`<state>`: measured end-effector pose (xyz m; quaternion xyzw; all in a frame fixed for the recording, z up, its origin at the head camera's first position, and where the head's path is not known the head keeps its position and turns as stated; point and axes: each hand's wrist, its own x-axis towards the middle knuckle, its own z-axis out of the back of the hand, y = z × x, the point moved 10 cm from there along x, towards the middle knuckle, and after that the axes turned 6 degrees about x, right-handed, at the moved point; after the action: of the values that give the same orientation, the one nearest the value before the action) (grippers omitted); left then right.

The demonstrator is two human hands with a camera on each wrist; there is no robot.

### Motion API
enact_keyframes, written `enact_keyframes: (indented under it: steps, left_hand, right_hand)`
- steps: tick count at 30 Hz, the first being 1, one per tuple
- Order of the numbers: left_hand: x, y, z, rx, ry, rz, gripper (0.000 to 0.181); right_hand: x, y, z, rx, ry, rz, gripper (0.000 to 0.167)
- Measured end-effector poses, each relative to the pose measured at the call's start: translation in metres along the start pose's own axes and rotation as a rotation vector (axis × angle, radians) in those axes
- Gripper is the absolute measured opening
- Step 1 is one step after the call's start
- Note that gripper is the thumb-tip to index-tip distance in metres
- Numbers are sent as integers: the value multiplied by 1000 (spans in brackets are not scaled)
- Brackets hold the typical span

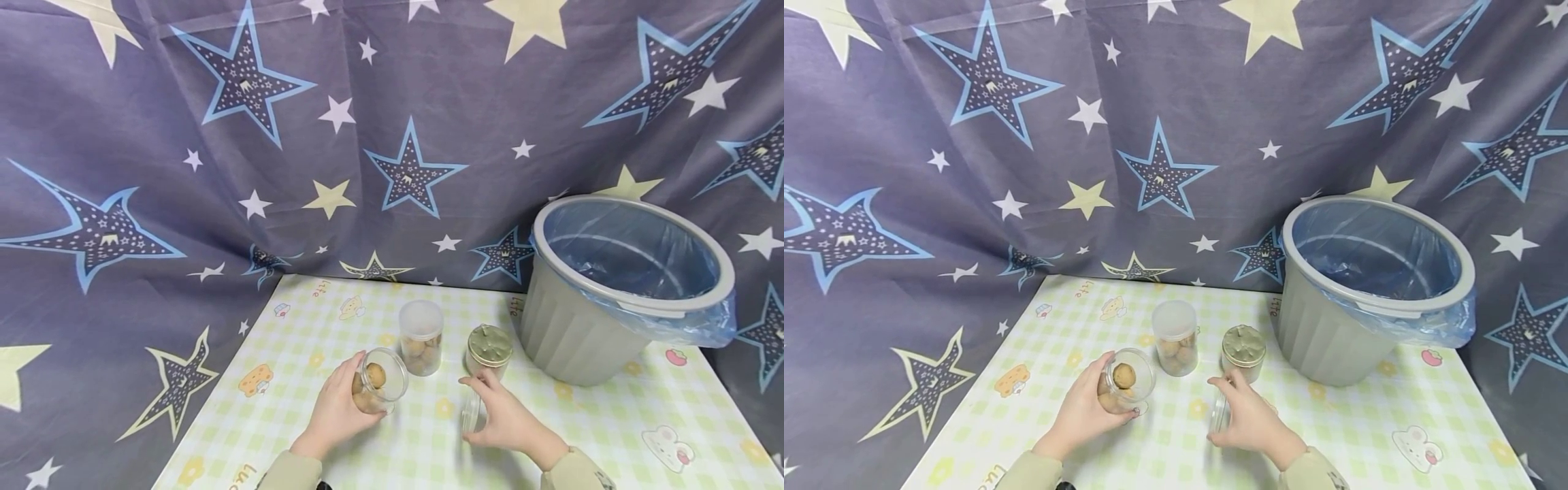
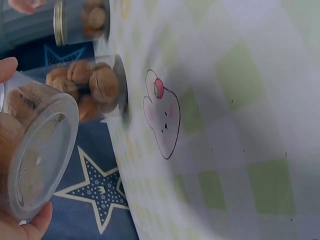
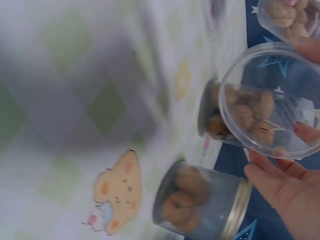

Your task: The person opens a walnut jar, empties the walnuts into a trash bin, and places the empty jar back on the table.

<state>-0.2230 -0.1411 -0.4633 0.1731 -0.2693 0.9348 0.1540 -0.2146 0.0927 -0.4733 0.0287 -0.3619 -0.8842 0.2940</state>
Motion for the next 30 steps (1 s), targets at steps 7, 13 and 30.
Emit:
enact_keyframes:
  steps: [7,13,30]
  left_hand:
    - [1,9,2,2,-8,45,105]
    - [1,8,1,3,7,59,106]
    - [-1,6,-2,7,2,36,104]
  right_hand:
    - [-1,-7,-12,25,21,2,75]
    - [0,-10,-19,47,33,53,72]
    - [-8,-31,-31,-13,95,26,74]
